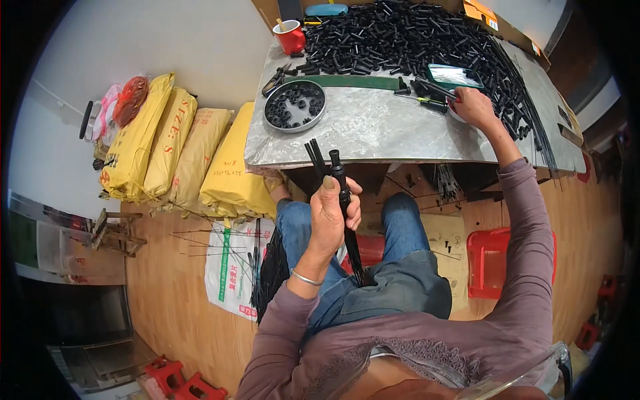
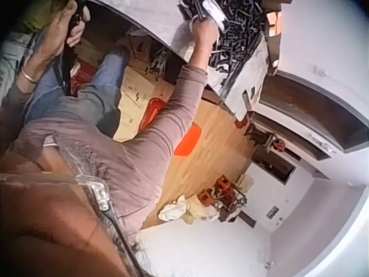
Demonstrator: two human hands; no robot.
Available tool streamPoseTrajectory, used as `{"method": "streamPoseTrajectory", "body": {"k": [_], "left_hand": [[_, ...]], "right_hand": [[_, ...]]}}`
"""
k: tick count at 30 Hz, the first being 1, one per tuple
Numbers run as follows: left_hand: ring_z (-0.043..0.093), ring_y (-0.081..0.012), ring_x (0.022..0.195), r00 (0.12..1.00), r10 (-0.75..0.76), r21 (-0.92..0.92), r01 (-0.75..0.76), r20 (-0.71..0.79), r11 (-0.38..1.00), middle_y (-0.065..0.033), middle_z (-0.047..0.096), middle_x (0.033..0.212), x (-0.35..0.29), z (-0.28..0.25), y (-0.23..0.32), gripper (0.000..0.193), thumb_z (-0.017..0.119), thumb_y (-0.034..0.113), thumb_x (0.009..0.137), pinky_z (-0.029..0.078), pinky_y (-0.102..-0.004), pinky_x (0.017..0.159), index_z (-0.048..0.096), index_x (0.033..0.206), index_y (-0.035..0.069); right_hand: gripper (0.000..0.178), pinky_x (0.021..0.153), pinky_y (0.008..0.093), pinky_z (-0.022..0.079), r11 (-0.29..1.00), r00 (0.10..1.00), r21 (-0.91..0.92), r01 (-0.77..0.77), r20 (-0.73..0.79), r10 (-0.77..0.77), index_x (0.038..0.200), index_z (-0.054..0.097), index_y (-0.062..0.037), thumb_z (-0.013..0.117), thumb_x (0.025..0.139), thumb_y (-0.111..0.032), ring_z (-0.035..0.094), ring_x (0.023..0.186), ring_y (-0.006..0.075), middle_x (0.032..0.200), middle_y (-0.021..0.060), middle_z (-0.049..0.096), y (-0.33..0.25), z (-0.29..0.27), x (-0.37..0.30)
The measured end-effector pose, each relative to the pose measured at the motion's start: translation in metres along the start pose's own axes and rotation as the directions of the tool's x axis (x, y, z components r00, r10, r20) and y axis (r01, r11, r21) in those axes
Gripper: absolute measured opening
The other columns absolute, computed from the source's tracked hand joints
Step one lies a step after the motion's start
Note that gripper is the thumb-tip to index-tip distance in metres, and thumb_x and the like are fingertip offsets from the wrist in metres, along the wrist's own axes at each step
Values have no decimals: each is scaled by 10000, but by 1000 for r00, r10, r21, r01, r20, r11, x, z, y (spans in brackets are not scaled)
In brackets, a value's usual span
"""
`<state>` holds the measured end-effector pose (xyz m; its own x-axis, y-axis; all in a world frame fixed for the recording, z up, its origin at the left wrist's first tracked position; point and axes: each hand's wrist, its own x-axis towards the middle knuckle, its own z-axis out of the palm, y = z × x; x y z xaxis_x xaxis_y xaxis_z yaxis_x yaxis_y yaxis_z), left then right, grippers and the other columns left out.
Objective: Organizing, bundling, and trimming black wires using pliers and labels at a manufacturing workstation.
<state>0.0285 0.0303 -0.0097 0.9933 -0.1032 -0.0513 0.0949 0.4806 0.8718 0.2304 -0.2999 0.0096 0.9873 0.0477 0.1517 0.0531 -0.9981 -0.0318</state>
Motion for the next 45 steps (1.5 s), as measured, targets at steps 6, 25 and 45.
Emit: {"method": "streamPoseTrajectory", "body": {"k": [6,25,45], "left_hand": [[382,-69,419,1000,-4,6,4,17,1000,-7,422,541,-3,2,2,633,378,586,937,336,-220,388,519,909,-30],[465,-73,498,976,208,216,-191,-61,958,-19,536,682,-22,11,3,610,375,558,955,379,-217,449,550,1030,-22],[443,-35,491,954,286,152,-270,-93,951,-14,570,742,-26,-2,3,476,412,462,975,348,-182,428,551,1018,8]], "right_hand": [[274,743,479,496,994,997,72,-77,-1,77,909,655,-50,539,833,-286,626,877,396,913,215,655,11,-9,-3],[163,456,196,402,-255,879,908,-332,200,-433,844,639,-37,635,880,-196,549,537,66,644,3,581,-193,-17,-180],[148,517,232,430,-240,901,917,-320,216,-376,880,577,-46,574,901,-193,601,564,142,684,29,557,-216,-22,-190]]}}
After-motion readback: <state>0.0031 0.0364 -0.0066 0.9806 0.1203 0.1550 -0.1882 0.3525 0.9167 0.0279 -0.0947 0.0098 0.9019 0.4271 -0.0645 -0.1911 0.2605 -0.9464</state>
